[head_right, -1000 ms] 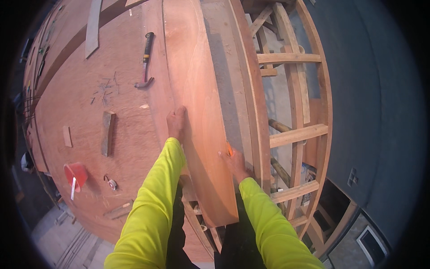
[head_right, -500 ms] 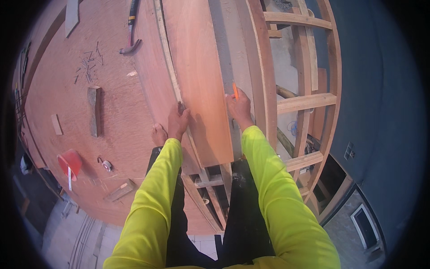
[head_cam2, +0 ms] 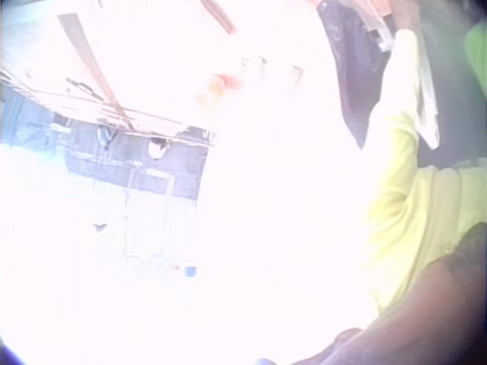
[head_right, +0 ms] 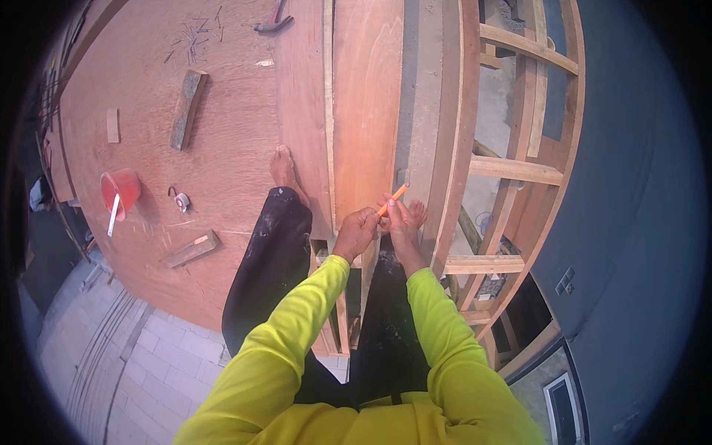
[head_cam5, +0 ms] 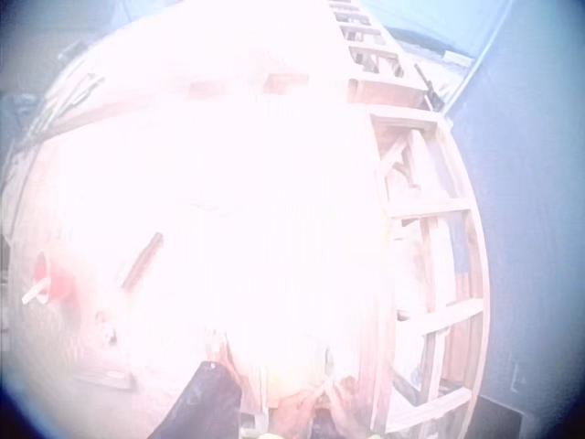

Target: The person measures and marks plywood sheets with a pencil, then cuts them using a hand saw to fit the roof framing. The person positions the cut pieces onto the roof structure and secures them with a hammer and nails.

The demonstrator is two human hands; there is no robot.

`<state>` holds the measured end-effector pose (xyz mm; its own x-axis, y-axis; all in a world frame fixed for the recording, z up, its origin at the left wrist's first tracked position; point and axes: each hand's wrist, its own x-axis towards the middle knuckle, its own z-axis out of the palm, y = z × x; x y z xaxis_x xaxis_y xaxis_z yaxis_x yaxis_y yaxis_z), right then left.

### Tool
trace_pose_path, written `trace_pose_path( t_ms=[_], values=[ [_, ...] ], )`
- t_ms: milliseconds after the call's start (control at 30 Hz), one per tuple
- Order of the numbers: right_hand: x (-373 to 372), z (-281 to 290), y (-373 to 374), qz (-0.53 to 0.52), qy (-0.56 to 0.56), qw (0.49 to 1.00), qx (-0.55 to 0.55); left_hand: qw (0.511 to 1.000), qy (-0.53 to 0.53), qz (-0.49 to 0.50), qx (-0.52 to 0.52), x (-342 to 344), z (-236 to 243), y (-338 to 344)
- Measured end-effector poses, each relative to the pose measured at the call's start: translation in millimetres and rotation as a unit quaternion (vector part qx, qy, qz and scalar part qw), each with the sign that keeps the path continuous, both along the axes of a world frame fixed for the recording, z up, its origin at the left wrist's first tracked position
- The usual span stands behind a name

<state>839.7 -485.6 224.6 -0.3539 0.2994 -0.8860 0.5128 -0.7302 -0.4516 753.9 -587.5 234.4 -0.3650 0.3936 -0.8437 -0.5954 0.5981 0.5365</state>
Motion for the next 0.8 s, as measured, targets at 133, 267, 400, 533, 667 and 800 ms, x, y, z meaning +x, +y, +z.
trace_pose_path(
  t_ms=[133,267,400,533,667,800],
  values=[
    [23.1,12.9,24.4,0.103,0.036,0.993,0.043,0.971,0.186,0.102,-0.108,-64.7,-28.9,-29.0],
    [50.7,19.3,34.0,0.191,-0.028,0.980,0.037,0.748,0.619,0.083,-0.226,-179.6,-52.0,-116.0],
    [120.6,39.0,78.2,0.249,-0.092,0.961,0.079,0.850,0.352,0.236,-0.314,-248.4,2.1,-139.1],
    [149.7,76.1,75.0,0.308,-0.112,0.943,0.061,0.844,0.372,0.199,-0.332,-204.0,32.0,-240.0],
    [148.0,118.9,78.3,0.378,-0.083,0.920,0.059,0.871,0.311,0.162,-0.345,-62.1,73.7,-305.4],
    [152.6,166.2,104.2,0.361,-0.052,0.926,0.099,0.910,0.162,0.104,-0.367,110.1,90.6,-309.4]
  ],
)
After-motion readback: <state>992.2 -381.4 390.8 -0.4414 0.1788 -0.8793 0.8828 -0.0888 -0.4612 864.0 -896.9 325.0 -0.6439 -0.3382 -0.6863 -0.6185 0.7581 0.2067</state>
